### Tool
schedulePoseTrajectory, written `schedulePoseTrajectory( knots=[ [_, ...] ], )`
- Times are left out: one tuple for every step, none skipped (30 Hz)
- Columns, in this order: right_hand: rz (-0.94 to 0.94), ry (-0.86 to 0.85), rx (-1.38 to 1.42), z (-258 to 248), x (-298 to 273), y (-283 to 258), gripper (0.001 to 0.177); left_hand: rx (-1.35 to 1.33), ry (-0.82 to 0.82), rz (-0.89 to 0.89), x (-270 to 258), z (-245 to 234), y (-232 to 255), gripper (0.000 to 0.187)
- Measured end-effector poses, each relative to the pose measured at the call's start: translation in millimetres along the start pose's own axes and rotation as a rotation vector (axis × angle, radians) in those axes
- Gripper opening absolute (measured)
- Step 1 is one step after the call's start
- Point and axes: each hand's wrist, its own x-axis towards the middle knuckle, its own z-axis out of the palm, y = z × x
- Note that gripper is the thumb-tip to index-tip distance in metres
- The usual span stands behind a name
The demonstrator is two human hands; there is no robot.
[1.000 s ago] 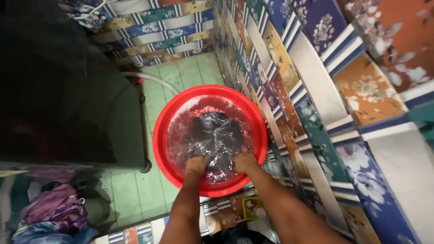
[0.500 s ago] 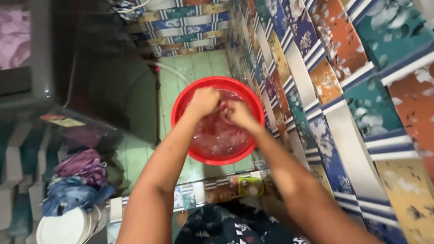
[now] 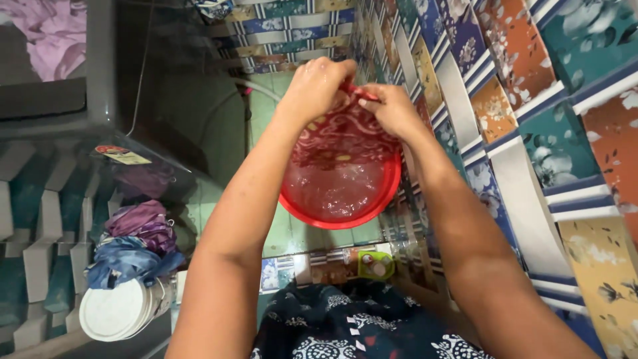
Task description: Wash several small mats in a bucket of water and hang them on a clothesline to dry.
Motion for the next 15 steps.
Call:
schedulePoseTrajectory(
  knots=[
    [-0.029, 0.023, -0.002, 0.1, 0.9, 3.4, 0.021, 0.003, 0.018, 0.006, 1.5, -2.4, 2.0, 0.026],
    [-0.059, 0.045, -0.005, 0.1, 2.0, 7.1, 0.019, 0.005, 0.035, 0.013, 3.3, -4.5, 3.7, 0.026],
    [-0.058, 0.044, -0.002, 3.6, 1.4, 11.6, 0.019, 0.007, 0.033, 0.011, -0.5, 1.9, 1.1, 0.026],
    [-0.071, 0.049, -0.039, 7.0, 1.1, 16.2, 0.019, -0.022, 0.018, -0.016, -4.1, 8.3, -1.7, 0.027],
    [-0.088, 0.055, -0.078, 9.3, 3.1, 20.3, 0.019, -0.049, 0.008, -0.042, -5.9, 14.3, -5.5, 0.028],
    [-0.091, 0.054, -0.078, 18.2, 0.1, 22.4, 0.019, -0.046, 0.009, -0.042, -19.5, 32.9, -12.7, 0.028],
    [-0.046, 0.050, -0.234, 27.1, -2.7, 25.8, 0.023, -0.070, -0.029, -0.145, -32.9, 52.8, -20.4, 0.026],
    [0.000, 0.045, -0.390, 36.0, -5.1, 29.8, 0.029, -0.093, -0.067, -0.249, -46.0, 73.2, -28.5, 0.025],
    [-0.005, 0.053, -0.392, 60.7, -6.9, 58.1, 0.029, -0.089, -0.063, -0.242, -68.0, 100.5, -41.9, 0.025],
    [0.013, 0.009, -0.471, 85.4, -7.6, 87.2, 0.023, -0.123, -0.055, -0.218, -89.4, 128.6, -56.3, 0.034],
    [0.030, -0.026, -0.553, 108.1, -3.2, 117.5, 0.019, -0.155, -0.043, -0.186, -105.9, 157.8, -74.2, 0.045],
    [0.024, -0.009, -0.558, 117.2, 0.0, 121.3, 0.019, -0.149, -0.035, -0.170, -119.7, 172.4, -84.2, 0.045],
    [0.236, -0.235, -0.555, 130.0, -4.9, 129.0, 0.017, -0.102, -0.225, -0.350, -141.0, 191.7, -90.4, 0.065],
    [0.446, -0.462, -0.540, 143.5, -9.1, 138.2, 0.015, -0.051, -0.416, -0.528, -162.4, 212.3, -97.7, 0.085],
    [0.454, -0.456, -0.535, 180.3, -9.8, 192.0, 0.015, -0.052, -0.424, -0.519, -174.9, 236.8, -110.5, 0.085]
  ],
)
